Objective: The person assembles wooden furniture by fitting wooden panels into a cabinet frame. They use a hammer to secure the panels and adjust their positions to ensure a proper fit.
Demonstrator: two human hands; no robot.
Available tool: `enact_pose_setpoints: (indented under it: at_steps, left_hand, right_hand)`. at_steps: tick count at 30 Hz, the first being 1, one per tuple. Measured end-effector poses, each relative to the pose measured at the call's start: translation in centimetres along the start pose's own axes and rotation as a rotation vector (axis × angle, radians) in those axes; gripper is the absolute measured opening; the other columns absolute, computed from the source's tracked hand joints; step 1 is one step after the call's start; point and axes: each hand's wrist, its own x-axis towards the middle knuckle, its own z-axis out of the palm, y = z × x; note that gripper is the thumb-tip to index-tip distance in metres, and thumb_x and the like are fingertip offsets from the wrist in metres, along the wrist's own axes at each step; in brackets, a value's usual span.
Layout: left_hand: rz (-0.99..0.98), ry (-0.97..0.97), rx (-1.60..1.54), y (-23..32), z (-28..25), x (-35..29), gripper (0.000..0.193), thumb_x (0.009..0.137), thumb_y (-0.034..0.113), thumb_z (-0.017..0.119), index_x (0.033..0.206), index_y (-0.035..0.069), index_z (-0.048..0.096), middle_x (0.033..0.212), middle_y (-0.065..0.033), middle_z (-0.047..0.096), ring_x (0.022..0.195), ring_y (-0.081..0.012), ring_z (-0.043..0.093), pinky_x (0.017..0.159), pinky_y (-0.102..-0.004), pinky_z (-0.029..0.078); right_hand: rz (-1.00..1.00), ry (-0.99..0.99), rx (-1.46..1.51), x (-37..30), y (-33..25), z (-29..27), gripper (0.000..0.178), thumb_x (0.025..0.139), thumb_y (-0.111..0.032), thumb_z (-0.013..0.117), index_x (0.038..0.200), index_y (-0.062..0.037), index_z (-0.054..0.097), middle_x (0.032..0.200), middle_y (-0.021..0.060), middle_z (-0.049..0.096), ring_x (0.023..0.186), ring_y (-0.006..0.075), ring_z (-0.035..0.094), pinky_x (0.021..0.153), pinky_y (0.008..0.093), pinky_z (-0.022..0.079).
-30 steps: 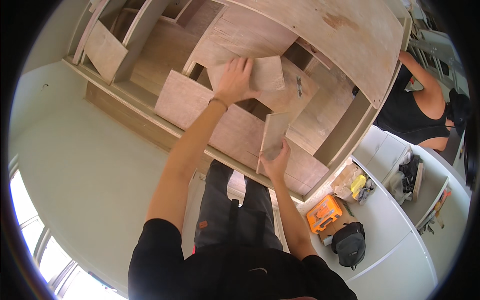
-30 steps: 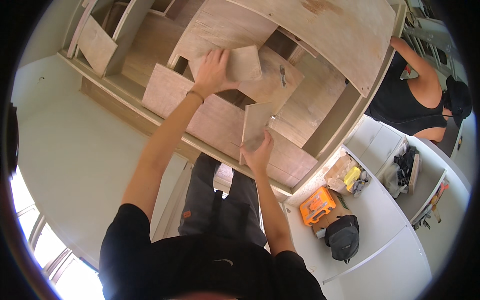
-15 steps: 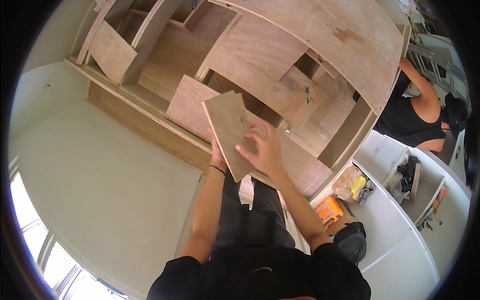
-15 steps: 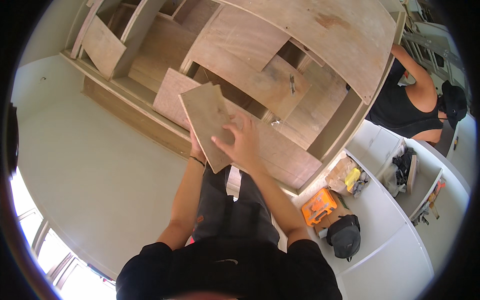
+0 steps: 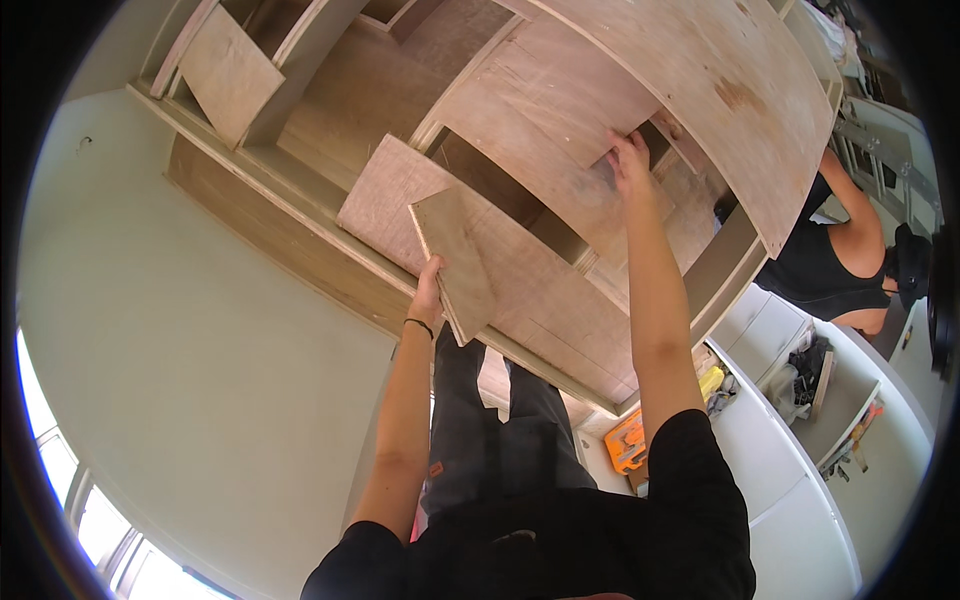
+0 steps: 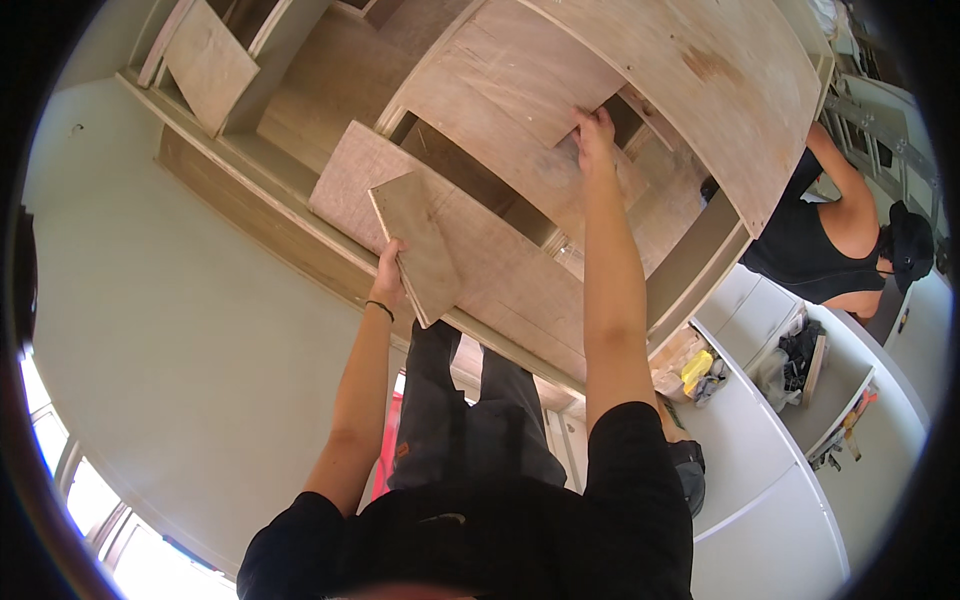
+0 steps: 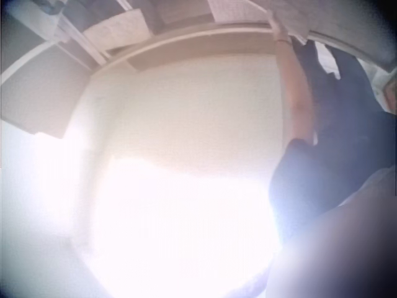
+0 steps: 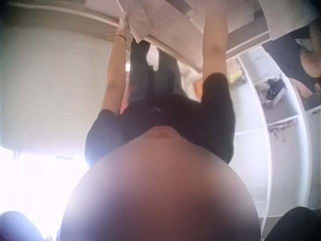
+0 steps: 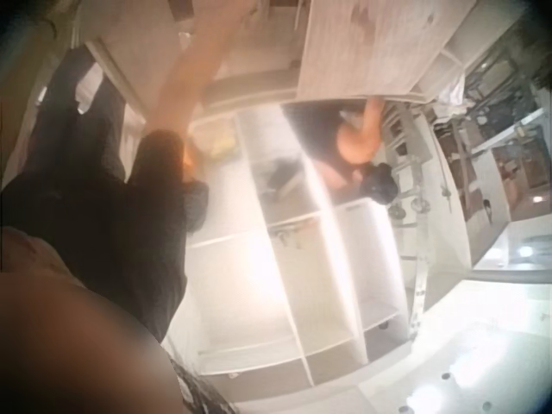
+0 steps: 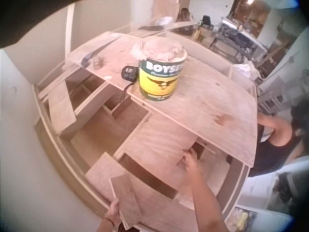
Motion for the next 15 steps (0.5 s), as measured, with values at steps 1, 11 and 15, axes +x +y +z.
enact_pose_setpoints:
  at_steps: [1, 11, 15]
  left_hand:
    - [-0.015, 0.02, -0.027, -0.4, -0.1, 0.2, 0.059, 0.087, 0.033, 0.055, 0.134, -0.003, 0.049, 0.124, -0.0167, 0.06, 0.113, -0.0286, 0.059, 0.098, -0.0398, 0.047]
    - [0.372, 0.397, 0.666, -1.0, -0.2, -0.2, 0.062, 0.093, 0.028, 0.06, 0.139, -0.008, 0.039, 0.136, -0.0238, 0.05, 0.124, -0.0327, 0.051, 0.1, -0.0442, 0.042]
    - [0.51, 0.581, 0.612, 1.7, 4.8, -8.0, 0.069, 0.098, 0.044, 0.055, 0.142, -0.006, 0.036, 0.141, -0.0236, 0.047, 0.129, -0.0335, 0.047, 0.107, -0.0445, 0.038]
  right_hand:
    - [0.037, -0.107, 0.076, -0.6, -0.2, 0.0, 0.063, 0.087, -0.01, 0.072, 0.141, -0.0034, 0.041, 0.133, 0.0117, 0.056, 0.117, 0.0266, 0.059, 0.099, 0.0433, 0.049]
    - [0.125, -0.271, 0.371, -18.6, 2.5, 1.0, 0.056, 0.091, 0.0, 0.064, 0.141, -0.0111, 0.041, 0.13, 0.0078, 0.058, 0.115, 0.0239, 0.061, 0.095, 0.0422, 0.055]
    - [0.195, -0.278, 0.352, -29.8, -1.9, 0.8, 0.064, 0.091, 0.002, 0.064, 0.146, -0.0134, 0.034, 0.137, 0.0076, 0.052, 0.122, 0.0252, 0.057, 0.097, 0.0423, 0.054]
